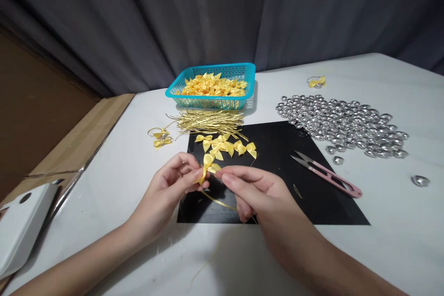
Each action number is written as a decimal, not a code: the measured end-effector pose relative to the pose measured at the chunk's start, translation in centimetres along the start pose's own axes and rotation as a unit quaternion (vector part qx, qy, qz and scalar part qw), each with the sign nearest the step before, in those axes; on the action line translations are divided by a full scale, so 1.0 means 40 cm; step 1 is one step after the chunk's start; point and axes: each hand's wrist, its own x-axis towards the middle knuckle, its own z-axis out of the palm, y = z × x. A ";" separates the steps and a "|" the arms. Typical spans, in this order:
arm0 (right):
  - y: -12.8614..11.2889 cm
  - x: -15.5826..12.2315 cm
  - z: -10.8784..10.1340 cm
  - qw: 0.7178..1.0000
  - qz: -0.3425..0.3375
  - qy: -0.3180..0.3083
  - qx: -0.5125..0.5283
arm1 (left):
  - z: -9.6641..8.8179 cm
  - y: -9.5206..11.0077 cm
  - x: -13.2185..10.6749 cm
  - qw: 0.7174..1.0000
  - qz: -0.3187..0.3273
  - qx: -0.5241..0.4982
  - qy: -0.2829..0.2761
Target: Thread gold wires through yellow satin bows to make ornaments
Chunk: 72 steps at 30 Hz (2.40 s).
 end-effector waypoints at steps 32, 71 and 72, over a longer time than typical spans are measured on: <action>0.006 -0.001 0.010 0.993 0.037 -0.094 -0.066 | 0.002 0.018 0.000 0.991 0.001 0.134 0.018; -0.012 -0.056 0.006 0.828 -0.386 0.163 -0.372 | -0.011 0.037 0.001 0.992 0.022 0.112 -0.048; -0.012 -0.059 0.004 0.799 -0.414 0.160 -0.406 | -0.011 0.039 0.000 0.992 0.023 0.113 -0.051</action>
